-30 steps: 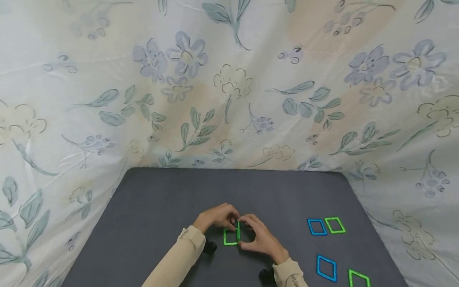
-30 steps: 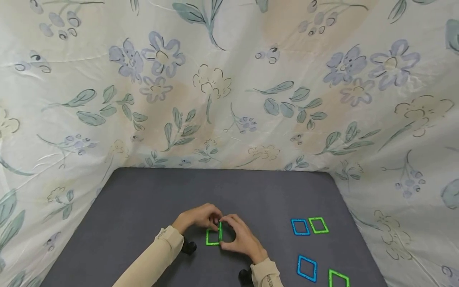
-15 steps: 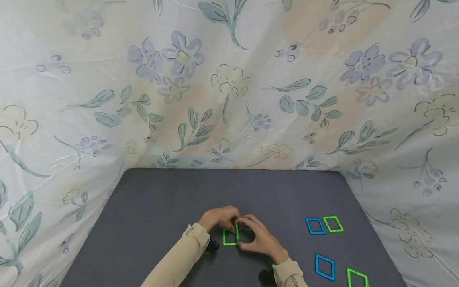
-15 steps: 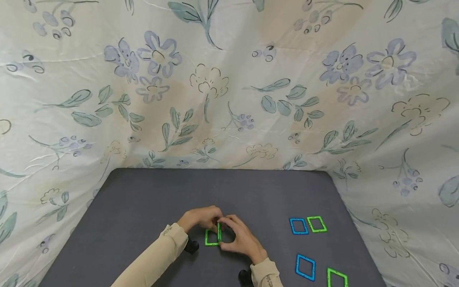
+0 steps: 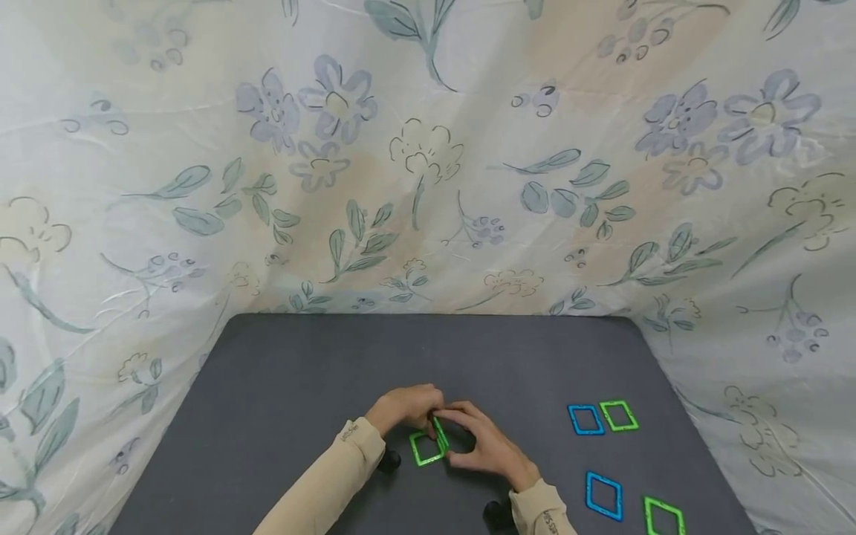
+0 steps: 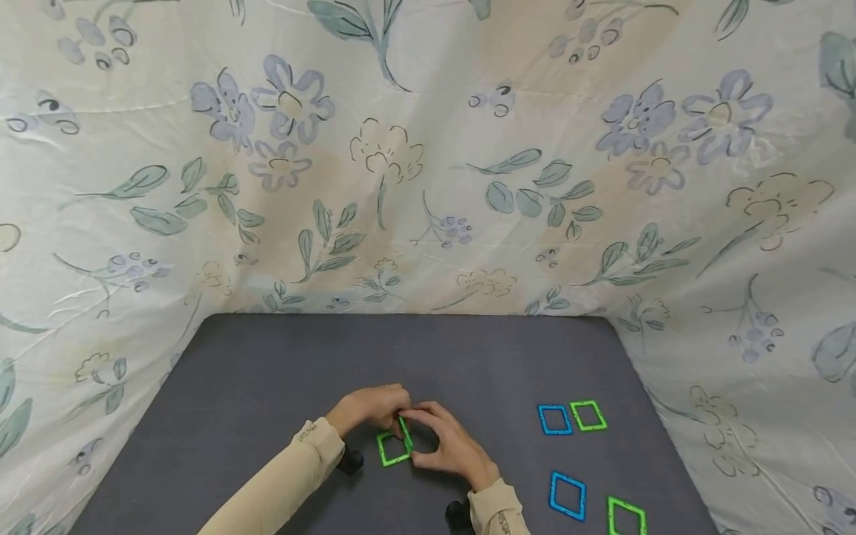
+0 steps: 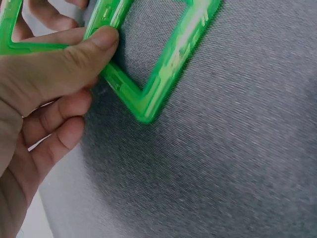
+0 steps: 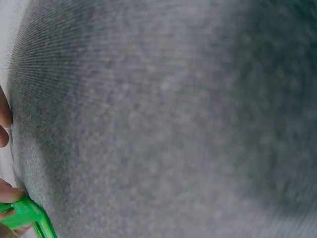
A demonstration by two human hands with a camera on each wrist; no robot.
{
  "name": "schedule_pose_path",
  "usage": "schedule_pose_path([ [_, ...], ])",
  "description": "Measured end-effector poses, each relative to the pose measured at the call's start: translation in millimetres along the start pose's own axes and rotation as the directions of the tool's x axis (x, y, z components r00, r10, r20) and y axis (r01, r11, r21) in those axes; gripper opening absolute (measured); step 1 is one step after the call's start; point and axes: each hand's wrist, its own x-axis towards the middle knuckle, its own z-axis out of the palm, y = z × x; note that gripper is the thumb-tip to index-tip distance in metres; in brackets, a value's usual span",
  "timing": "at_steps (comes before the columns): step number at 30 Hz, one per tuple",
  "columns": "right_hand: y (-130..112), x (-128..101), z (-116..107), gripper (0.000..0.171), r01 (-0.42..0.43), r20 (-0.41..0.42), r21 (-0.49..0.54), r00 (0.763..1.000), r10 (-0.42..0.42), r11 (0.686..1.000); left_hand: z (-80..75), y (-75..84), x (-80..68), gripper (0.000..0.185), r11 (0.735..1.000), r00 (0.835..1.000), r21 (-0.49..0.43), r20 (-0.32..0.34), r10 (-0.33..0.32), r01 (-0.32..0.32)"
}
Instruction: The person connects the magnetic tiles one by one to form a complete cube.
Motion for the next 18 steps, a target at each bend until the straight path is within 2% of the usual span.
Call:
schedule_pose_path([
  [3, -3.6, 0.4, -0.9, 0.067, -0.011, 0.010, 0.002, 1.000, 0.011, 1.000, 2.0, -4.5, -6.1, 0.012, 0.999, 0.999, -0.044, -0.027, 0.029, -0.030],
  [5, -5.6, -1.2, -3.1, 0.066, -0.006, -0.004, -0.008, 1.000, 0.006, 1.000, 5.0, -7.7, -9.7, 0.011, 0.993, 0.998, -0.108, -0.050, 0.044, -0.049],
  [9, -8.1, -8.4, -14.3, 0.064, 0.005, -0.056, -0.050, 0.998, -0.008, 0.999, 13.2, -13.3, -18.4, 0.011, 0.965, 0.992, -0.253, -0.116, 0.039, -0.067],
  [14, -4.3, -25.0, -39.5, 0.066, -0.004, -0.121, -0.163, 0.993, -0.016, 0.987, 22.7, -13.4, -31.4, 0.016, 0.930, 0.978, -0.367, -0.202, -0.044, -0.034],
  [18, -1.7, -43.8, -64.6, 0.067, -0.083, -0.146, -0.237, 0.988, 0.049, 0.968, 26.6, -7.9, -42.2, 0.019, 0.914, 0.960, -0.405, -0.257, -0.111, -0.003],
])
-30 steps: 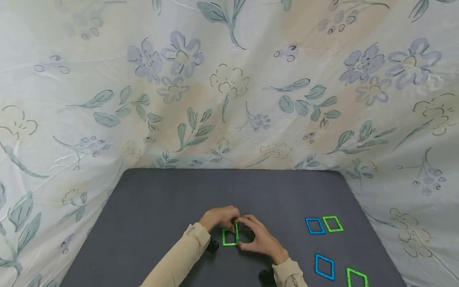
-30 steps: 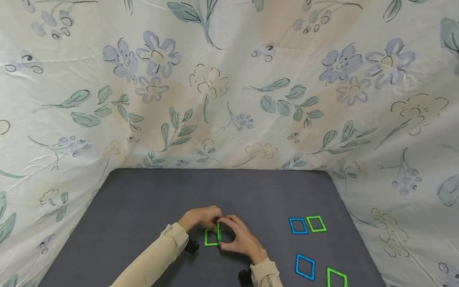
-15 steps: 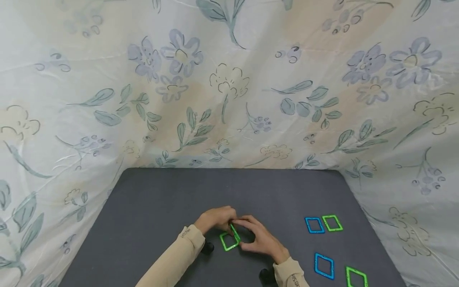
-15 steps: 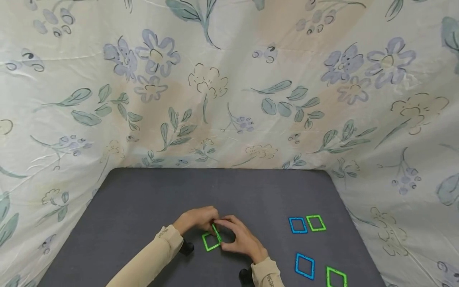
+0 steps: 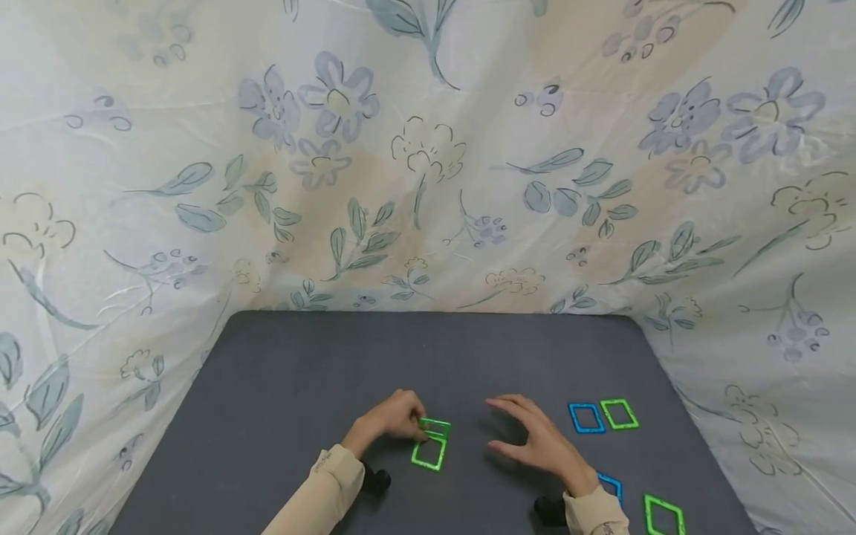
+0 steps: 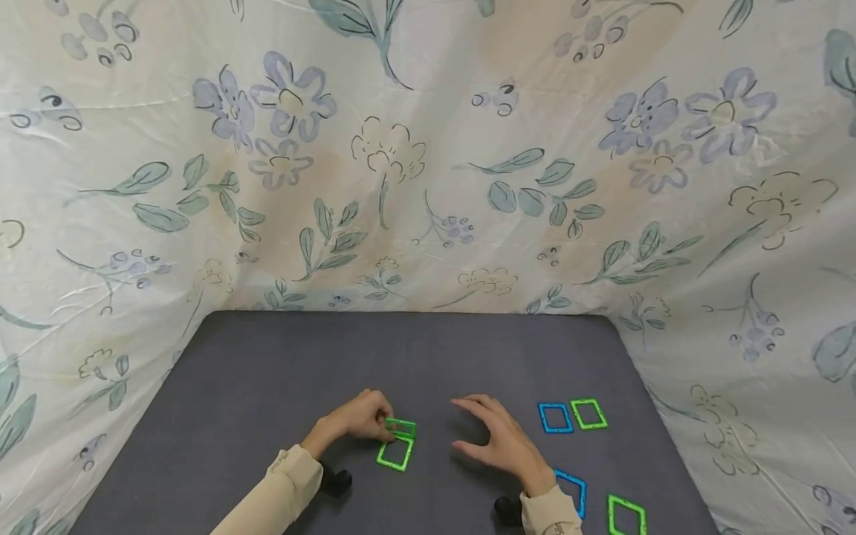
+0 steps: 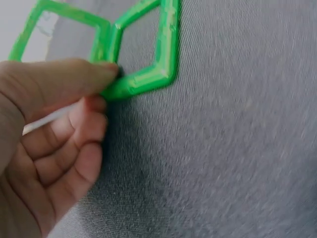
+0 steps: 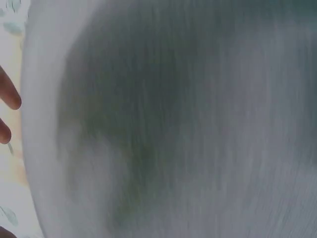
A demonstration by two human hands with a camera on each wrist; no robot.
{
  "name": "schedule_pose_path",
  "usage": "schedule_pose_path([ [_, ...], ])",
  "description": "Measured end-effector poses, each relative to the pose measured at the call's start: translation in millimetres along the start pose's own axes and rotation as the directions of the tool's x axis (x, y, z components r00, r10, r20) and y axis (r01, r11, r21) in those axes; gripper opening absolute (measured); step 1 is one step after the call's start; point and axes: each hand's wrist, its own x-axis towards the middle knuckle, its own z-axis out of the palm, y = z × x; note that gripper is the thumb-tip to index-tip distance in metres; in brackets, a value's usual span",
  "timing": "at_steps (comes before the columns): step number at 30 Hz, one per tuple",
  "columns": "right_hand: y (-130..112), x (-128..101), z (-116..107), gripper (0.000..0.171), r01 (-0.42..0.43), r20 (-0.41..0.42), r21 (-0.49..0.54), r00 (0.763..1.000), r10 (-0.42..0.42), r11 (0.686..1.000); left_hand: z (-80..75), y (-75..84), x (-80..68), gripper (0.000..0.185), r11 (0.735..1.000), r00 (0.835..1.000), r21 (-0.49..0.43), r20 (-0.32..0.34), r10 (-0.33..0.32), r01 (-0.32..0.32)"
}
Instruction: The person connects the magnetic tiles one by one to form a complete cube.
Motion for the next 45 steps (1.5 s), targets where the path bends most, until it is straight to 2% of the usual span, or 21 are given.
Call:
schedule_pose_path([
  [4, 7.8, -19.3, -25.2, 0.067, -0.107, 0.026, -0.080, 0.994, 0.109, 0.991, 2.0, 2.3, -6.7, 0.019, 0.999, 0.998, -0.002, -0.055, -0.032, 0.032],
  [9, 17.4, -46.6, -52.3, 0.074, -0.203, 0.088, -0.151, 0.972, 0.218, 0.968, 1.8, 4.3, -10.6, 0.015, 0.997, 0.993, -0.036, -0.096, -0.071, 0.068],
  [12, 22.0, -61.9, -68.1, 0.086, -0.282, 0.170, -0.189, 0.934, 0.314, 0.941, 1.6, 5.2, -12.5, 0.013, 0.995, 0.989, -0.057, -0.114, -0.091, 0.085],
  [16, 26.4, -80.1, -82.8, 0.106, -0.382, 0.270, -0.279, 0.849, 0.454, 0.881, 3.0, 4.8, -14.3, 0.014, 0.987, 0.982, -0.094, -0.128, -0.140, 0.129],
  [18, 28.9, -88.2, -86.2, 0.111, -0.401, 0.292, -0.316, 0.821, 0.491, 0.860, 3.7, 4.5, -15.1, 0.014, 0.983, 0.978, -0.113, -0.134, -0.161, 0.146],
  [23, 35.7, -100.9, -87.5, 0.110, -0.426, 0.321, -0.353, 0.781, 0.535, 0.833, 5.8, 3.0, -16.9, 0.013, 0.979, 0.973, -0.121, -0.147, -0.179, 0.162],
  [26, 40.0, -105.0, -85.9, 0.104, -0.455, 0.343, -0.354, 0.749, 0.566, 0.817, 7.2, 1.8, -17.8, 0.012, 0.979, 0.972, -0.124, -0.151, -0.181, 0.164],
  [30, 44.6, -108.7, -84.2, 0.094, -0.483, 0.365, -0.342, 0.722, 0.588, 0.806, 8.3, 0.5, -18.3, 0.012, 0.978, 0.972, -0.132, -0.149, -0.182, 0.162],
  [36, 49.4, -111.7, -82.7, 0.075, -0.483, 0.383, -0.322, 0.720, 0.579, 0.814, 9.8, -1.2, -17.5, 0.013, 0.977, 0.972, -0.139, -0.148, -0.183, 0.163],
  [43, 49.9, -114.1, -86.3, 0.061, -0.401, 0.388, -0.323, 0.770, 0.506, 0.857, 10.3, -1.6, -17.1, 0.012, 0.975, 0.972, -0.141, -0.142, -0.189, 0.169],
  [45, 48.5, -113.2, -86.3, 0.058, -0.417, 0.379, -0.332, 0.762, 0.525, 0.846, 10.4, -1.6, -17.2, 0.012, 0.975, 0.971, -0.143, -0.142, -0.191, 0.170],
])
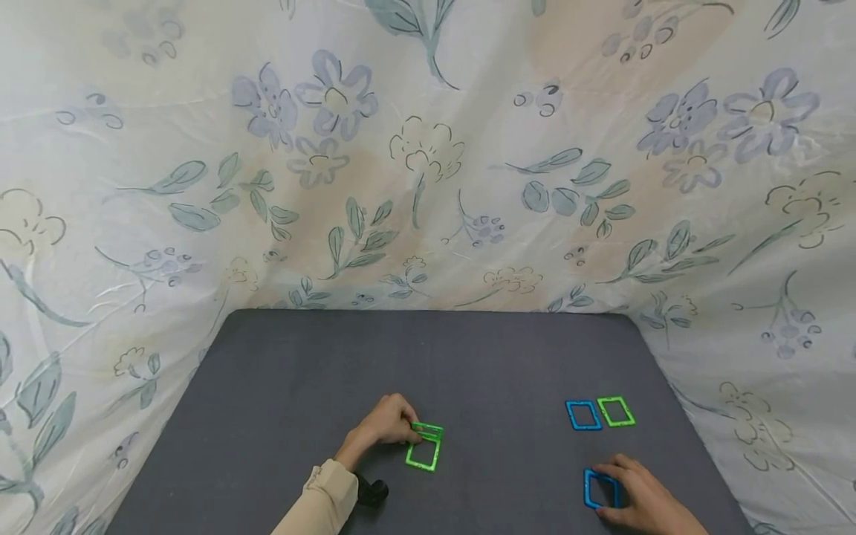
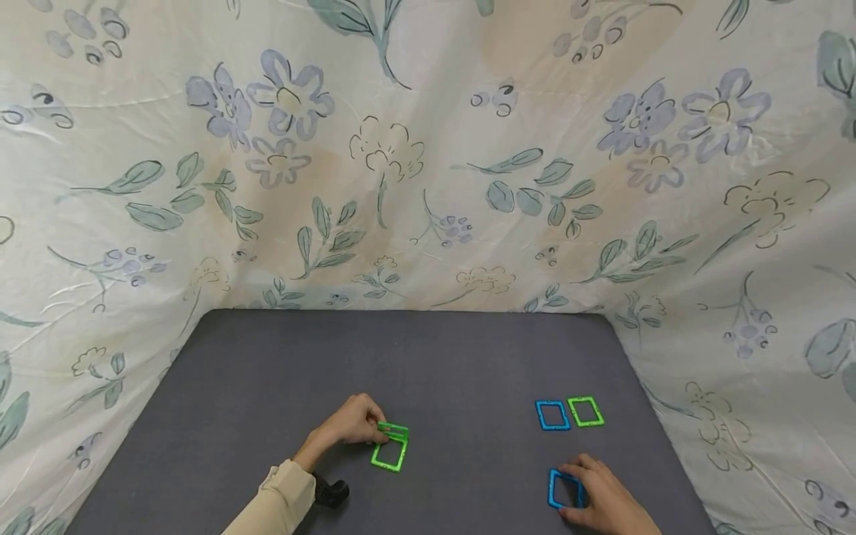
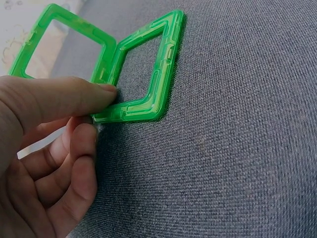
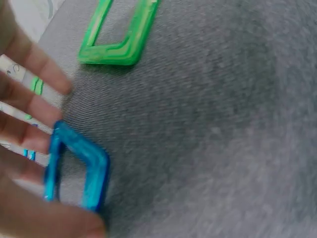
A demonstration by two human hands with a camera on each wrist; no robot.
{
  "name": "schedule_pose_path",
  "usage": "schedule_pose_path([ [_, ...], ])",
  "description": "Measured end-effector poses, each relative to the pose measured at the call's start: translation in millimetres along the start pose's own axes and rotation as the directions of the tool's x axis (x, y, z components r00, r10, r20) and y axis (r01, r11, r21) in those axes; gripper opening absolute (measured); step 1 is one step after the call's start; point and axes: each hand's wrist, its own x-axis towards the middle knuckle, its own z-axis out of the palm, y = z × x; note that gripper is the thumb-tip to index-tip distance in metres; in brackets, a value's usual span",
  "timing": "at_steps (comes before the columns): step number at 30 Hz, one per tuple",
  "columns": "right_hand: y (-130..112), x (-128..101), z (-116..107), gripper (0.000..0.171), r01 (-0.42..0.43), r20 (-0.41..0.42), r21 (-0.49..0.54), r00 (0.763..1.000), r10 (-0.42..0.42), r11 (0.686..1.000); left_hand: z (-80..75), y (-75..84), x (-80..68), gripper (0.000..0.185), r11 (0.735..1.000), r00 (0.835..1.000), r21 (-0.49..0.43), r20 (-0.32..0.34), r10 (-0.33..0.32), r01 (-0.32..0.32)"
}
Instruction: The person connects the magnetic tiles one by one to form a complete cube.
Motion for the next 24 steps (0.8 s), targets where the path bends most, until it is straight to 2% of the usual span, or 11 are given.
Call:
schedule_pose_path([
  [5, -5.0, -0.8, 3.0, 0.053, -0.070, -0.036, 0.024, 0.997, 0.071, 0.997, 0.3, -0.9, -0.1, 0.012, 1.000, 1.000, 0.003, -0.005, -0.003, 0.003],
  [9, -5.7, -7.8, 7.8, 0.060, -0.030, -0.189, -0.014, 0.982, 0.027, 0.999, -0.4, -1.6, -0.5, 0.011, 1.000, 1.000, 0.002, -0.006, 0.006, -0.005],
  [12, -5.4, -13.0, 12.4, 0.065, 0.001, -0.315, -0.041, 0.949, -0.014, 0.999, -0.5, -1.7, -0.7, 0.011, 1.000, 1.000, 0.006, -0.006, 0.014, -0.014],
  [15, -7.2, -14.9, 15.1, 0.064, 0.022, -0.396, -0.034, 0.918, -0.033, 0.999, -0.5, -1.4, -1.4, 0.011, 1.000, 1.000, 0.008, -0.006, 0.021, -0.021],
  [21, -13.4, -10.0, 20.8, 0.065, 0.098, -0.540, 0.053, 0.840, -0.054, 0.994, 1.2, -1.4, -1.7, 0.010, 1.000, 1.000, 0.017, -0.009, 0.019, -0.019],
  [24, -19.7, -4.9, 22.5, 0.067, 0.173, -0.587, 0.106, 0.806, -0.078, 0.979, 1.9, -0.8, -2.0, 0.010, 1.000, 1.000, 0.019, -0.007, 0.018, -0.017],
])
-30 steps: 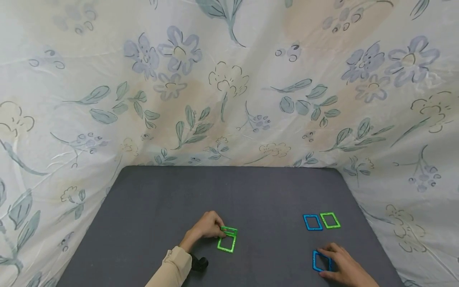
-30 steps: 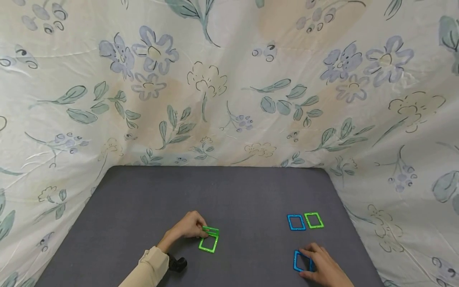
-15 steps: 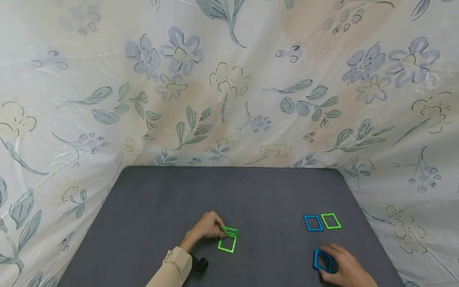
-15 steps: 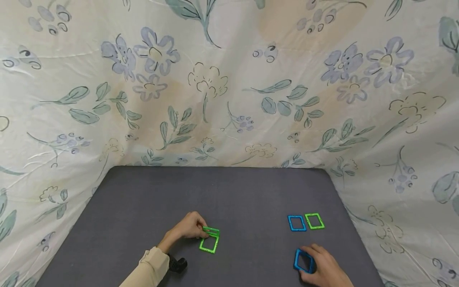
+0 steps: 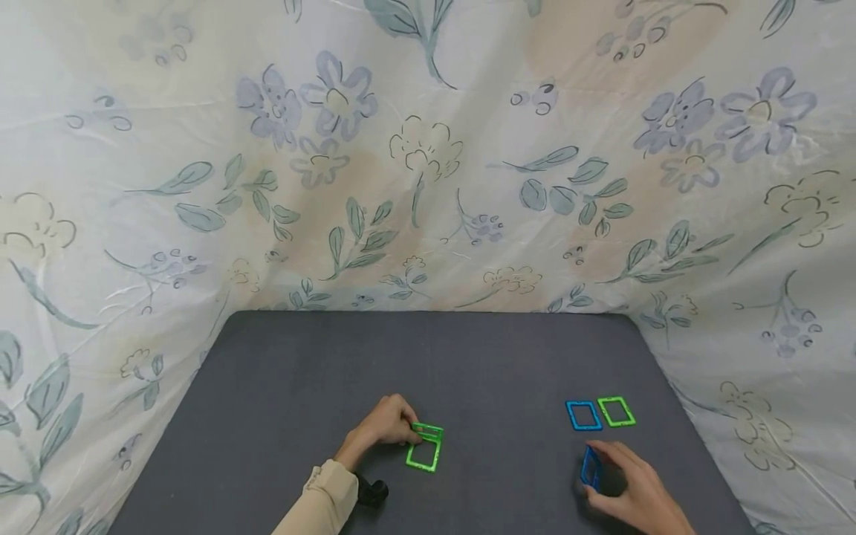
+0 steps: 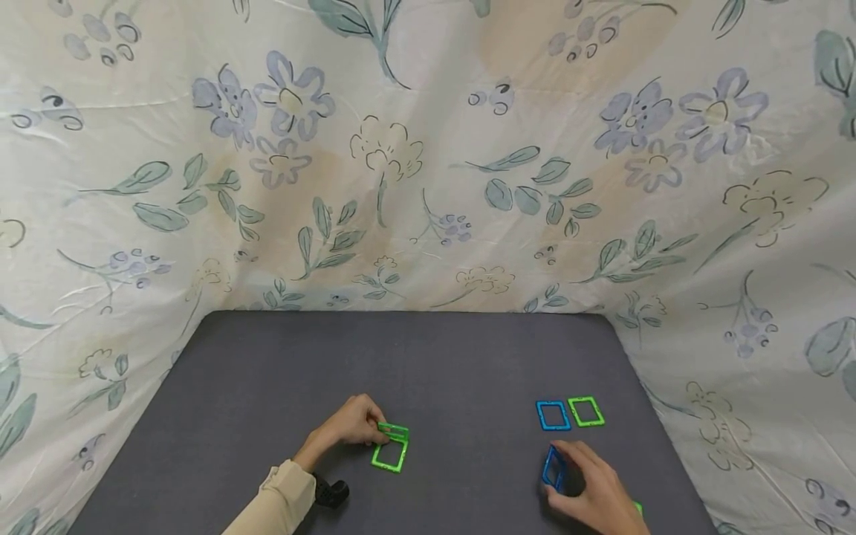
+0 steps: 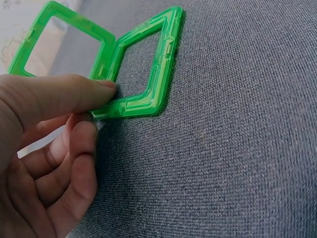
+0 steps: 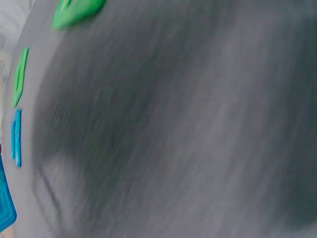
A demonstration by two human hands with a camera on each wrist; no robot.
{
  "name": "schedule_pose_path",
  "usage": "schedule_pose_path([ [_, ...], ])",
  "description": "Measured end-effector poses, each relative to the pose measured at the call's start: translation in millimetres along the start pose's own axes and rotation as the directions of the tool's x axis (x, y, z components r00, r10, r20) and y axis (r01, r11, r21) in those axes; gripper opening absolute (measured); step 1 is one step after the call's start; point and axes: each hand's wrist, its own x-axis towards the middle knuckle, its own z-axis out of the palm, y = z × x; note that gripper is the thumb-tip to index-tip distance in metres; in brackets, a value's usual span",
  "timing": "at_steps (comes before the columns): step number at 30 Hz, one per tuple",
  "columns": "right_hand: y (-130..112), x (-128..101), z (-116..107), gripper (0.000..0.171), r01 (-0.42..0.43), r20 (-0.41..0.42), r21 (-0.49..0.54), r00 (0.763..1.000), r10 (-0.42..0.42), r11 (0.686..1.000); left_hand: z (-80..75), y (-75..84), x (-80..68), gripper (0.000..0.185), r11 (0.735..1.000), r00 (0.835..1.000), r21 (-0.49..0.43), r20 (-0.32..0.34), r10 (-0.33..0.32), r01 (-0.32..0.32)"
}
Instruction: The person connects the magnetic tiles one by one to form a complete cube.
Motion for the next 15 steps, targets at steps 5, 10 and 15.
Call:
schedule_pose_path([
  [5, -15.3, 12.3, 10.2, 0.073, 0.114, -0.081, 0.139, 0.991, -0.104, 0.984, -0.8, -0.1, -0.7, 0.010, 1.000, 1.000, -0.009, 0.003, 0.002, -0.002],
  [10, -37.3, 28.6, 25.8, 0.073, 0.184, -0.138, 0.207, 0.978, -0.157, 0.961, -0.4, -1.9, 0.2, 0.010, 1.000, 1.000, -0.017, 0.011, -0.009, 0.009],
  [15, -59.2, 41.9, 47.4, 0.068, 0.167, -0.135, 0.273, 0.982, -0.134, 0.947, 0.2, -2.5, 0.9, 0.010, 1.000, 1.000, -0.026, 0.016, -0.013, 0.013],
])
